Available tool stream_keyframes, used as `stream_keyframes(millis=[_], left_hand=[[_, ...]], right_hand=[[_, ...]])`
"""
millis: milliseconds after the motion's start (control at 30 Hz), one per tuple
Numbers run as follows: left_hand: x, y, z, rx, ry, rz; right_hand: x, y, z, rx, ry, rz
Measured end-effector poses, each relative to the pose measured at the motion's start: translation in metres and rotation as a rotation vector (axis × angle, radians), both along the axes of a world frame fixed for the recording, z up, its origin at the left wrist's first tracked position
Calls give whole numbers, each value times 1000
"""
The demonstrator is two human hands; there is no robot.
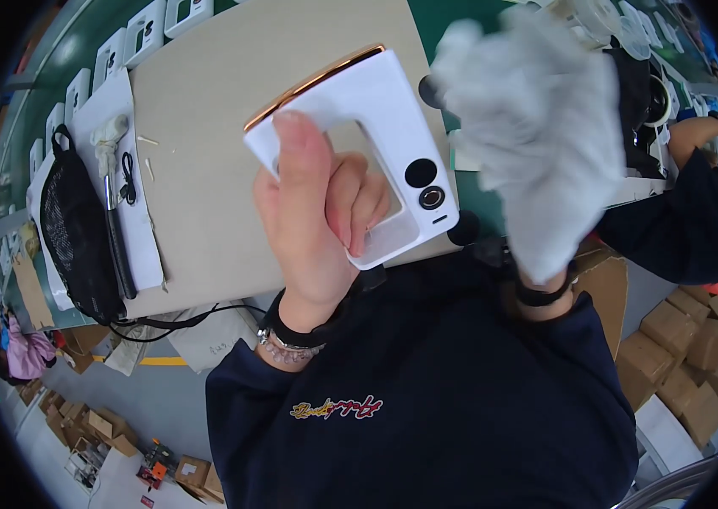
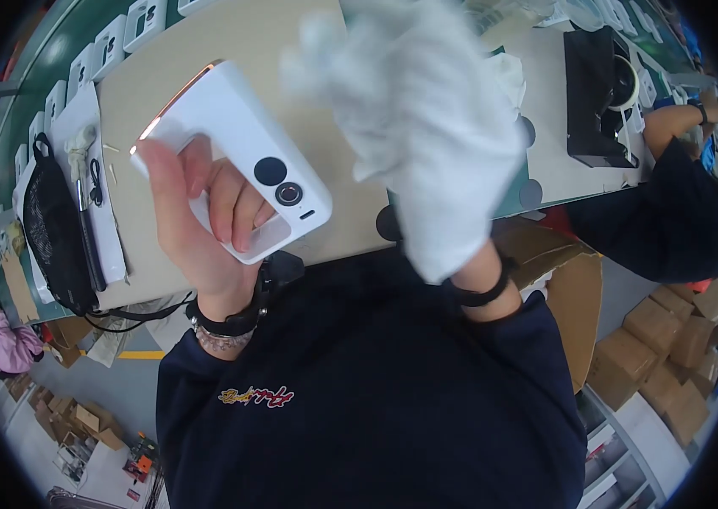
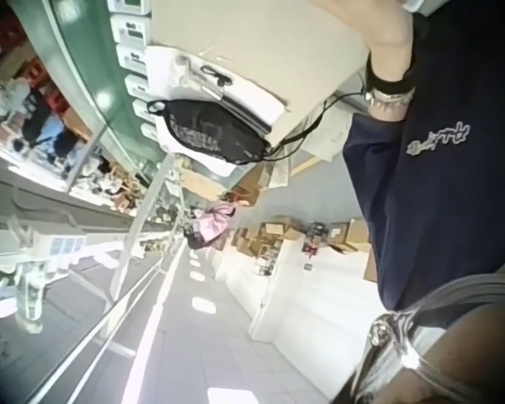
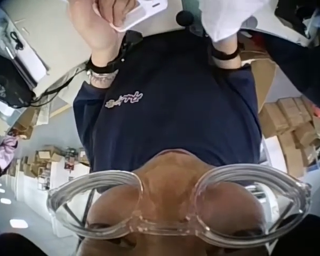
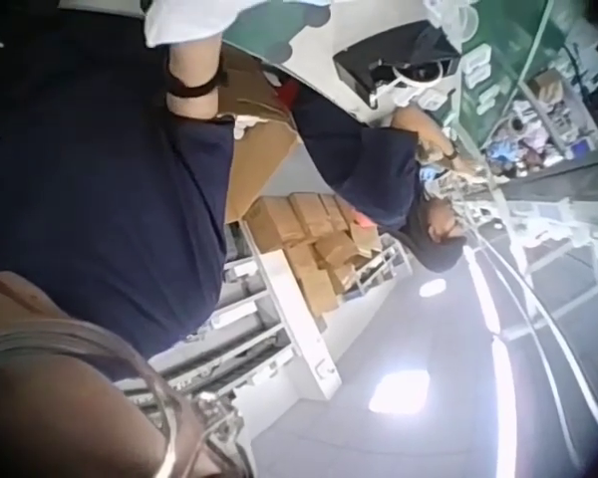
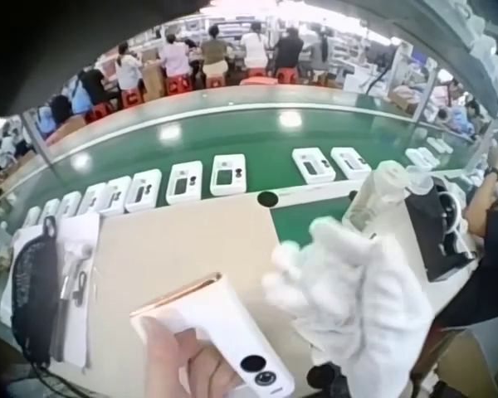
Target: The person picks up white plastic housings from a conveyor belt and wipes the exterior and interior surfaces of each unit with a cloth. After cleaning each housing, the person places it back onto the belt and repeats the process.
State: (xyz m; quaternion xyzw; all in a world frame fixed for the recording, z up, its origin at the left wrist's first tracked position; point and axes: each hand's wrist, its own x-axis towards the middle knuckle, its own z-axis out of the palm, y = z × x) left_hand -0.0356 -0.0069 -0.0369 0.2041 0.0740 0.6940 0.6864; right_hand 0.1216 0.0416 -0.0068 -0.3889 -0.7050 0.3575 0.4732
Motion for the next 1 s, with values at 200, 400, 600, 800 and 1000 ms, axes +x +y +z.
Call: stream_keyframes(millis=[200, 400, 600, 800, 1000], left_hand=[[1, 4, 2, -116, -110, -21], [4, 5, 14, -228, -226, 5], [38, 8, 30, -397, 246, 461], [47, 1, -2, -203, 860, 727], [60, 7, 9, -352, 479, 91]], right_hand=[[-31, 1, 10, 510, -317, 476], [-20, -22, -9, 342, -267, 693], [2, -39, -35, 464, -1018, -343], [-54, -44, 14, 513, -849, 6], [-45, -20, 55, 600, -815, 269]])
